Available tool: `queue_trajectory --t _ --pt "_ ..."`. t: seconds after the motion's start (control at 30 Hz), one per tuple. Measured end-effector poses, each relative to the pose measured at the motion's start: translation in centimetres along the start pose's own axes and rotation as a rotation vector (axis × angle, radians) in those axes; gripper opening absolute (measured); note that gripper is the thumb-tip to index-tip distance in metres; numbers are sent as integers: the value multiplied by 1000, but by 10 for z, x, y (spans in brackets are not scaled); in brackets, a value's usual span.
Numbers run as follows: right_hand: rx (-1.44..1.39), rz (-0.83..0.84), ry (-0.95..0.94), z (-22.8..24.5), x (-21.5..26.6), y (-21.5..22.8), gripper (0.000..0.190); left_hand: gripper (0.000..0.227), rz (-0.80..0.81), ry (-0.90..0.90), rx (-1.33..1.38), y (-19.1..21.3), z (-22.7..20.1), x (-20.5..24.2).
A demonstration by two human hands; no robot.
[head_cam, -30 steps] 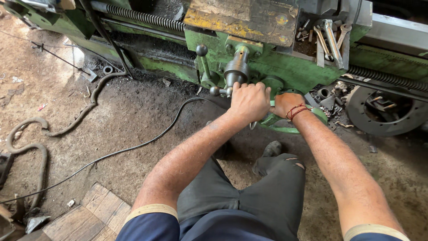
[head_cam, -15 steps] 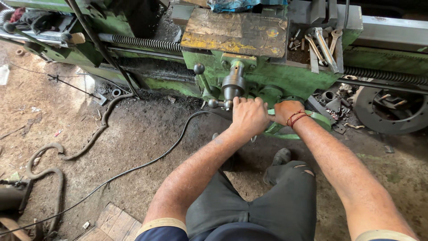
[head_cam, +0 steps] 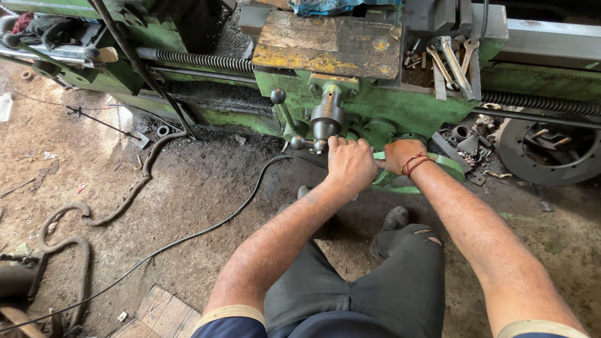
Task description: The person operates a lathe machine by turning handles and adjusting levers to control the movement of the tool head and work piece.
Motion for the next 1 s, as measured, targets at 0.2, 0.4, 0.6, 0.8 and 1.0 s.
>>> queue_trajectory --t 0.2,0.4,0.6,0.8,1.0 --pt "16 52 -6 -8 -12 -16 62 16 181 -24 -68 -17 -4 2" --pt "25 94 -32 -12 -31 -23 58 31 60 8 -108 -24 -4 1" --pt "48 74 -36 -14 -25 -25 65 23 56 -103 -40 -37 -2 9" --pt "3 21 -48 -4 -5 -6 69 26 -29 -136 -40 -37 2 16" --pt "11 39 -59 1 2 5 79 28 -61 -149 -10 -42 7 21"
Point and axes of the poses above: each hand's wrist, its own x-axis away from the middle knuckle, its own y-axis out of the back of the hand, z = x × y, the point moved 6 cm from there along -x, towards the middle knuckle, and after that the axes turned 1 degree about -x, right-handed, at the moved point
